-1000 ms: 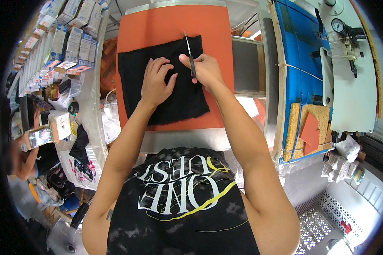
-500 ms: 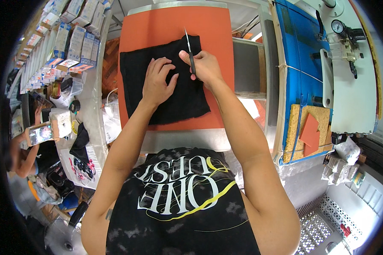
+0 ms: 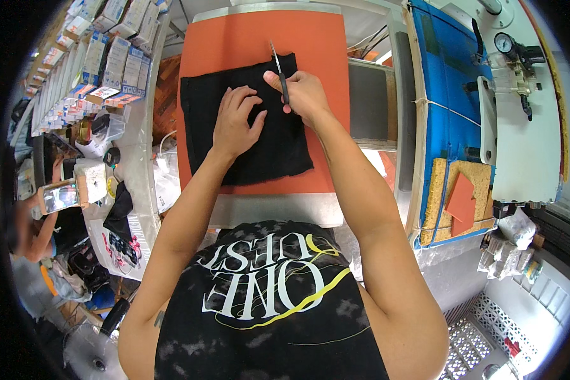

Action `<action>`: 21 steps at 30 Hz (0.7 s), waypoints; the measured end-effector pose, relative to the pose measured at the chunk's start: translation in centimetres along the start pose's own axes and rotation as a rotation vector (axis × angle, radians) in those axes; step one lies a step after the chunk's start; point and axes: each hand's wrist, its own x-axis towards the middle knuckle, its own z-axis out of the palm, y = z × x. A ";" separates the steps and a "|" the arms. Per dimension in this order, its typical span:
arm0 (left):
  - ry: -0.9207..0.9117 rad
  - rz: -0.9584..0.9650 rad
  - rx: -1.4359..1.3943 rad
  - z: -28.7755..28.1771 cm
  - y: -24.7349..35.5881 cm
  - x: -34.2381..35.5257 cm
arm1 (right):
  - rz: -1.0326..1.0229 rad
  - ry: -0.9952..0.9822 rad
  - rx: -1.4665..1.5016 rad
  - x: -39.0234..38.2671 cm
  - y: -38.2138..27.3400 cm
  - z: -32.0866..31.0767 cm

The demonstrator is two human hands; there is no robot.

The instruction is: The person folds a black fabric on a red cutting mat, then uses scissors to cut it into rectangular pieces. After cutting, the person places the pieces into a white plastic bag and moves around the workspace.

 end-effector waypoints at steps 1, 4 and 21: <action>0.015 -0.010 -0.005 0.1 -0.2 -0.1 | 0.007 -0.007 0.016 0.0 -0.1 0.0; 0.004 0.023 -0.010 0.0 -0.5 0.2 | -0.009 0.013 -0.001 0.1 -0.6 0.2; -0.348 0.528 -0.538 -0.3 13.1 -3.9 | -0.228 0.427 -0.071 -13.7 6.8 -8.3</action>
